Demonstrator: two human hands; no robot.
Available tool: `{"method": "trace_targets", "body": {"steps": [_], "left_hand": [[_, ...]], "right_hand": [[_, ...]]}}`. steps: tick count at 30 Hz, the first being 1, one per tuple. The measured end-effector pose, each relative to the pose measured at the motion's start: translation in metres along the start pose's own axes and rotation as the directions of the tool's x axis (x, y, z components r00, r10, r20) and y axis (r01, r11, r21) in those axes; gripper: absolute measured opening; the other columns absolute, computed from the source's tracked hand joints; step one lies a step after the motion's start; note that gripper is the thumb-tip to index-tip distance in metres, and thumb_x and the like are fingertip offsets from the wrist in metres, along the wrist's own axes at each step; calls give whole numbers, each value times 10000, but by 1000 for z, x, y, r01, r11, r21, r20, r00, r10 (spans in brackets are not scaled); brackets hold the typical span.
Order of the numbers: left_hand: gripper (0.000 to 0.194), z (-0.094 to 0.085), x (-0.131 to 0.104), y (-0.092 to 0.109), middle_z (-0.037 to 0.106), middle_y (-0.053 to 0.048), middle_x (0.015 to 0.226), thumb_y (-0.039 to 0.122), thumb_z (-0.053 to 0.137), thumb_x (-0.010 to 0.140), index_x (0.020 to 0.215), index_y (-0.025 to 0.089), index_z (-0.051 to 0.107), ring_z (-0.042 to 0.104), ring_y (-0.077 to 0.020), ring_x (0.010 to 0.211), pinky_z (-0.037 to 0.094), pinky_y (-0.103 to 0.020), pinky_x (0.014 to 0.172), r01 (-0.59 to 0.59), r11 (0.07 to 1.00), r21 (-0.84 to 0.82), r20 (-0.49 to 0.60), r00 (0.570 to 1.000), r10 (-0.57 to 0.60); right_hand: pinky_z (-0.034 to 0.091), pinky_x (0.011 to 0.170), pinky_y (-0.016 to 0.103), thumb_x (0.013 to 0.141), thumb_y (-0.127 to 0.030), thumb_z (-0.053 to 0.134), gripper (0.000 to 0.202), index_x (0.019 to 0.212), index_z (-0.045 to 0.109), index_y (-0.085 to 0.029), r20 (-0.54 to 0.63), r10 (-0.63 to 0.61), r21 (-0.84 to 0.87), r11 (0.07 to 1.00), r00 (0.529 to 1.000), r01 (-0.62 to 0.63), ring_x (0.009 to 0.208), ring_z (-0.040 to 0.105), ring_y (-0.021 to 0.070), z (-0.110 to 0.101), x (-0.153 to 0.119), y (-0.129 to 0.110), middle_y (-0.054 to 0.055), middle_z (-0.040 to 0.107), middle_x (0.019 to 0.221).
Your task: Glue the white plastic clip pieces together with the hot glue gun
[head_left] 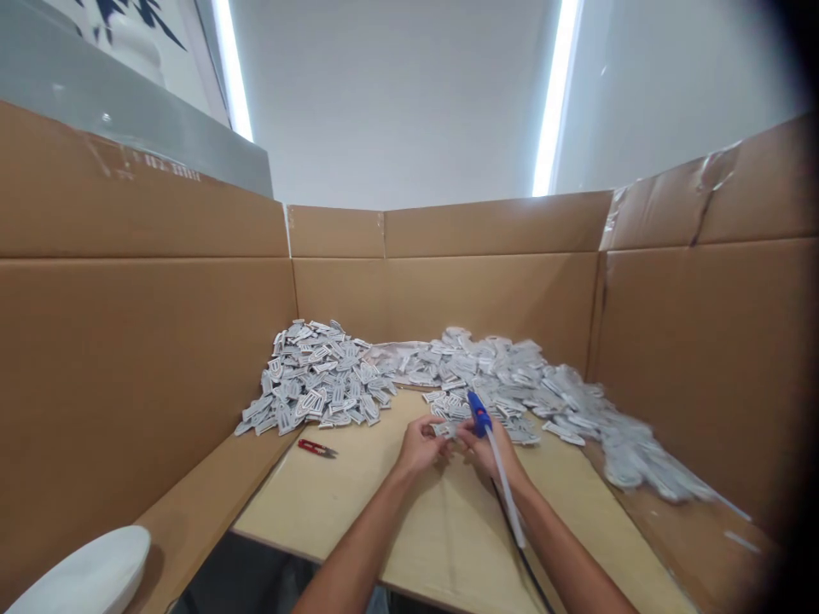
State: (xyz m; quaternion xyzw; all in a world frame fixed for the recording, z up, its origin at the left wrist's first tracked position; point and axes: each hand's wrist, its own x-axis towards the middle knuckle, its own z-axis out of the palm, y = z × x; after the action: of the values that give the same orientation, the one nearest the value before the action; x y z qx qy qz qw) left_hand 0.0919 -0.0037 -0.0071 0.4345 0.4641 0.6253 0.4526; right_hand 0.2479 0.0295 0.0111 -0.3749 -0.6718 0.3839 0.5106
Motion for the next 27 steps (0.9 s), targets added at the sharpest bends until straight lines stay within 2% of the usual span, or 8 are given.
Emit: {"method": "trace_targets", "body": {"steps": [4,9,14,18,23,27], "left_hand": [[456,1,-14,4,700,-71,651,239,904,591,974,69,725,639,-153,510,520,-276,531,69,986,-149,24,998,-66],[500,-5,-30,5,763,-118,806,211,957,523,961,74,759,674,-141,599,558,-282,619,45,955,-294,49,998,-32],[577,-3,-30,1,773,-132,849,182,976,482,1005,64,764,689,-143,626,566,-292,662,66,952,-299,78,996,-44],[611,-2,-28,-1,772,-135,867,214,987,480,1027,62,760,701,-154,644,576,-307,681,62,955,-289,86,996,-39],[571,-3,-27,2,774,-142,918,212,981,509,1020,73,766,710,-152,693,585,-306,723,56,961,-269,104,994,-29],[533,-2,-27,4,769,-112,854,198,973,538,1009,75,757,709,-152,683,598,-307,713,81,966,-245,88,994,-61]], "right_hand": [[529,771,389,655,-447,728,294,783,654,-193,3,-60,-106,993,998,60,737,671,237,-6,-1,-8,73,728,776],[507,804,380,710,-444,712,300,844,656,-182,22,-92,-134,986,996,94,766,669,232,1,-15,-21,79,739,841],[501,787,328,773,-387,692,276,958,617,-196,26,-170,-199,965,985,172,771,670,204,5,-27,-27,56,742,895],[489,767,305,823,-387,657,237,961,595,-205,-7,-216,-266,942,976,206,763,661,196,2,-31,-33,57,735,895],[471,740,289,827,-366,642,196,926,566,-215,5,-251,-290,926,968,242,734,643,186,2,-34,-40,43,721,862],[444,698,268,822,-361,638,194,928,550,-225,19,-253,-336,910,967,245,700,607,167,4,-36,-39,19,702,844]]}}
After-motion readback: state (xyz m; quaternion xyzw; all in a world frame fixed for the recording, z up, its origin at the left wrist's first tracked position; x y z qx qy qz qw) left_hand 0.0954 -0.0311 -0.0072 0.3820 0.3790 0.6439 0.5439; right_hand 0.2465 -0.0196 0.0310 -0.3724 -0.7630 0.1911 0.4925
